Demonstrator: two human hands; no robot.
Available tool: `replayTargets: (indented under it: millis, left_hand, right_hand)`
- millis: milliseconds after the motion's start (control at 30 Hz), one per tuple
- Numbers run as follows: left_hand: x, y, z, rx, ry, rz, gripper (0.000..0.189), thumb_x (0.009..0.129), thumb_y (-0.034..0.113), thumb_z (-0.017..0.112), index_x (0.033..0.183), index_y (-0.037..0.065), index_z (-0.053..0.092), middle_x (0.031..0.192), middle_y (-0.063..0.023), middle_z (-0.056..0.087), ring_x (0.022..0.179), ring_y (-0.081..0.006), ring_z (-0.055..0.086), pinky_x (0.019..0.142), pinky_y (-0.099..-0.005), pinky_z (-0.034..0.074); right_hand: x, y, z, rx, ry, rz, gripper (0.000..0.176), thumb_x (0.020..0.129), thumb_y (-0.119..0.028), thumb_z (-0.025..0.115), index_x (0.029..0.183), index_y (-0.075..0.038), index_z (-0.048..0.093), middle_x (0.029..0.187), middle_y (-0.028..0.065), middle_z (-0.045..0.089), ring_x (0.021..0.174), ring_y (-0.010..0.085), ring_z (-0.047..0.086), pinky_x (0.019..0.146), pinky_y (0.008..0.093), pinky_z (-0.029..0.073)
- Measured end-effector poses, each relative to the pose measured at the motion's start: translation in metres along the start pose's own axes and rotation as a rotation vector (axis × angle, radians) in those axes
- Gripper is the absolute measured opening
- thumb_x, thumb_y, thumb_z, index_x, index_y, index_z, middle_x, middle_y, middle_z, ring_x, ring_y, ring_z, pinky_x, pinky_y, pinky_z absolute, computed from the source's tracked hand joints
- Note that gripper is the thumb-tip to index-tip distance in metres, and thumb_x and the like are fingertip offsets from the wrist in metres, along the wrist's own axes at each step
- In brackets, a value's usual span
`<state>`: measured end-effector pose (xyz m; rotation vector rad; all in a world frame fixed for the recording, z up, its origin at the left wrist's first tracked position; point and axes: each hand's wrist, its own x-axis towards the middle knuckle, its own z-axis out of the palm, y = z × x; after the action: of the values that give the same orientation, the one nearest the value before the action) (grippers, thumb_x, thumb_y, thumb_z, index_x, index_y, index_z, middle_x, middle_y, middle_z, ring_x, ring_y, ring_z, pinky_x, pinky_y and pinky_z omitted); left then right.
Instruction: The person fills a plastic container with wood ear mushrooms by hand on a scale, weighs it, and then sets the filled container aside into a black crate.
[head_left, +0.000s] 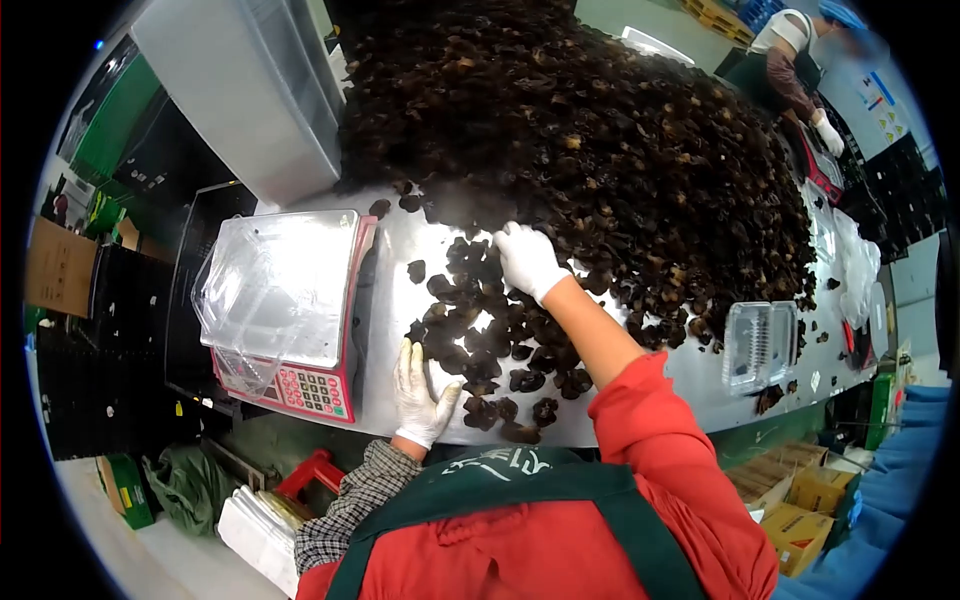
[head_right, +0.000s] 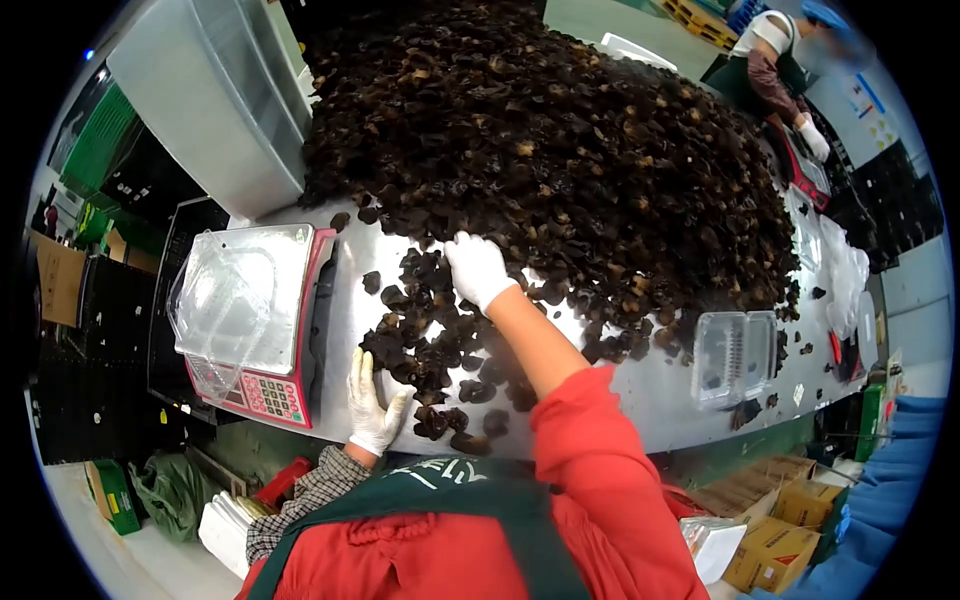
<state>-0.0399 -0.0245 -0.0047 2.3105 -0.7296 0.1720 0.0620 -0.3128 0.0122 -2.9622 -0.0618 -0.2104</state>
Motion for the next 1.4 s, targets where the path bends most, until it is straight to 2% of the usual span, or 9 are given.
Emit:
replayTargets:
  millis: [133, 333, 467, 533, 667, 800, 1167, 1267, 1400]
  left_hand:
    - [-0.001, 0.000, 0.001, 0.006, -0.022, -0.009, 0.086, 0.082, 0.045, 0.066, 0.140, -0.005, 0.028, 0.143, -0.0297, 0.029, 0.130, -0.0438, 0.033, 0.108, -0.0482, 0.026]
    - [0.018, 0.011, -0.009, -0.040, 0.049, 0.060, 0.081, 0.081, 0.039, 0.069, 0.141, -0.001, 0.033, 0.142, -0.0284, 0.032, 0.131, -0.0423, 0.031, 0.109, -0.0512, 0.024]
    - [0.116, 0.044, -0.006, -0.067, -0.024, 0.177, 0.061, 0.079, 0.033, 0.069, 0.130, 0.005, 0.051, 0.138, -0.0220, 0.041, 0.130, -0.0392, 0.033, 0.109, -0.0501, 0.025]
    - [0.162, 0.030, 0.025, -0.032, -0.225, 0.227, 0.053, 0.078, 0.031, 0.069, 0.124, 0.009, 0.058, 0.137, -0.0186, 0.043, 0.130, -0.0368, 0.034, 0.110, -0.0492, 0.024]
    - [0.207, 0.013, 0.059, 0.356, -0.434, 0.141, 0.032, 0.077, 0.032, 0.069, 0.102, 0.012, 0.069, 0.140, -0.0157, 0.043, 0.133, -0.0361, 0.032, 0.112, -0.0522, 0.019]
    - [0.172, -0.024, 0.031, 0.186, -0.304, 0.048, 0.014, 0.075, 0.019, 0.065, 0.083, 0.008, 0.063, 0.123, -0.0154, 0.053, 0.123, -0.0358, 0.042, 0.107, -0.0479, 0.028]
    - [0.076, 0.025, -0.014, -0.075, -0.357, 0.345, 0.018, 0.075, 0.017, 0.069, 0.090, 0.008, 0.064, 0.117, -0.0134, 0.056, 0.118, -0.0311, 0.049, 0.105, -0.0479, 0.032]
    - [0.069, 0.017, -0.035, -0.120, -0.295, 0.262, 0.015, 0.074, 0.020, 0.070, 0.086, 0.011, 0.066, 0.121, -0.0110, 0.056, 0.122, -0.0292, 0.047, 0.111, -0.0526, 0.020]
    - [0.061, -0.005, -0.054, -0.233, -0.211, 0.146, 0.018, 0.072, 0.015, 0.073, 0.085, 0.006, 0.065, 0.128, -0.0189, 0.051, 0.122, -0.0364, 0.045, 0.106, -0.0486, 0.030]
  right_hand:
    - [-0.028, 0.004, -0.066, 0.805, 0.066, 0.350, 0.014, 0.084, -0.006, 0.055, 0.095, -0.004, 0.064, 0.097, 0.0121, 0.063, 0.090, 0.0225, 0.064, 0.080, 0.0355, 0.051]
    - [-0.164, 0.056, -0.160, 0.569, 0.062, 0.367, 0.020, 0.082, -0.003, 0.054, 0.099, -0.002, 0.064, 0.097, 0.0124, 0.066, 0.092, 0.0252, 0.064, 0.082, 0.0336, 0.051]
    - [-0.296, 0.054, -0.198, -0.010, -0.266, 0.793, 0.027, 0.078, -0.011, 0.064, 0.104, -0.004, 0.064, 0.099, 0.0158, 0.064, 0.093, 0.0299, 0.063, 0.082, 0.0365, 0.051]
    - [-0.335, 0.054, -0.185, 0.108, -0.155, 1.041, 0.041, 0.075, -0.014, 0.068, 0.115, -0.005, 0.060, 0.109, 0.0178, 0.060, 0.099, 0.0321, 0.061, 0.085, 0.0381, 0.050]
    - [-0.341, 0.030, -0.151, 0.321, -0.025, 0.820, 0.043, 0.077, -0.011, 0.068, 0.118, -0.003, 0.057, 0.114, 0.0189, 0.058, 0.107, 0.0357, 0.055, 0.092, 0.0381, 0.046]
    - [-0.330, 0.006, -0.136, 0.488, 0.065, 0.824, 0.036, 0.078, -0.012, 0.068, 0.112, -0.002, 0.060, 0.112, 0.0198, 0.059, 0.105, 0.0371, 0.056, 0.092, 0.0386, 0.046]
    - [-0.122, -0.074, -0.022, 0.171, 0.096, 0.168, 0.056, 0.085, -0.040, 0.060, 0.130, -0.009, 0.050, 0.132, 0.0191, 0.049, 0.125, 0.0370, 0.042, 0.105, 0.0483, 0.031]
    - [-0.149, -0.094, -0.044, 0.264, 0.067, 0.073, 0.045, 0.080, -0.029, 0.065, 0.119, -0.007, 0.059, 0.122, 0.0166, 0.056, 0.120, 0.0348, 0.047, 0.102, 0.0476, 0.035]
    - [-0.180, -0.084, -0.066, 0.431, 0.239, 0.075, 0.029, 0.075, -0.017, 0.067, 0.103, -0.006, 0.064, 0.111, 0.0126, 0.060, 0.109, 0.0309, 0.055, 0.095, 0.0431, 0.042]
